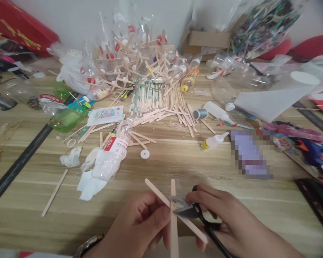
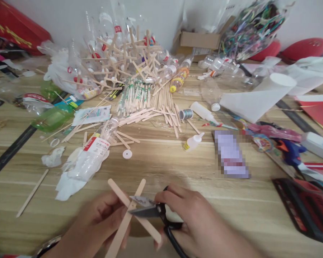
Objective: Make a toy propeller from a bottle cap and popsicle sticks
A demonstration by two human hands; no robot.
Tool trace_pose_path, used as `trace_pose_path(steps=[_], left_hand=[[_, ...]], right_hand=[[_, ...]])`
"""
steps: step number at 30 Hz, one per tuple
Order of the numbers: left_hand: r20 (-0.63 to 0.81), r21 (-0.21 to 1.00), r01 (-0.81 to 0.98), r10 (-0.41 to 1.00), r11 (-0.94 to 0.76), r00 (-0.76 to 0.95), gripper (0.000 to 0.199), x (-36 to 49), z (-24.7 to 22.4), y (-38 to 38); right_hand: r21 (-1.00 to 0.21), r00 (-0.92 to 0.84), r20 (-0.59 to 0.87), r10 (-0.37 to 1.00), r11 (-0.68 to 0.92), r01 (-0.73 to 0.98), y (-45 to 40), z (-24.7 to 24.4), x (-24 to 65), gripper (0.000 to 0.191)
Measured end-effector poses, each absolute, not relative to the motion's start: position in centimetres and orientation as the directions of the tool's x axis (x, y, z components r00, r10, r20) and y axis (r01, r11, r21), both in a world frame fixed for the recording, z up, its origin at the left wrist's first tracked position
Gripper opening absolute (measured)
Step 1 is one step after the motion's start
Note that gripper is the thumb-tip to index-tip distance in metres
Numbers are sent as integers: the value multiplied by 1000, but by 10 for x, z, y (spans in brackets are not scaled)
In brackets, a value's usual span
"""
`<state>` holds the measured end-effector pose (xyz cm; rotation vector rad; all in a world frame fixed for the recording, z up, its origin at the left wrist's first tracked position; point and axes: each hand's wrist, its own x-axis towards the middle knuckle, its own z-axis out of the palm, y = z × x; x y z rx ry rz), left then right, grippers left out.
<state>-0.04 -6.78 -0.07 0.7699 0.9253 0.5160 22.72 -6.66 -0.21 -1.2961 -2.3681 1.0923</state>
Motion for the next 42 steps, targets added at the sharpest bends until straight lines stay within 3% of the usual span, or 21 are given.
trace_pose_path(steps=[13, 22, 29, 36, 42], left_hand=[[-535, 768, -65, 694, 637, 482, 48, 0, -5, -67], [-547, 762, -68, 697, 644, 463, 46, 3, 4, -65], [-571, 748, -81, 702, 658, 425, 34, 1, -4, -66], [-549, 703, -161, 672, 693, 497, 35, 5, -1, -62], [-570, 702, -132, 664, 700, 484, 35, 4, -5, -64]], right_hand=[[-568, -611, -166, 774, 431, 701, -68, 2, 219, 18], [-469, -644, -118, 755, 529, 707, -72, 1, 216, 21], [-390, -680, -35, 733, 616, 684, -73, -9, 212, 15], [-301, -699, -35, 714, 660, 688, -72, -16, 212, 12], [-310, -702, -13, 712, 665, 680, -71, -21, 213, 14]])
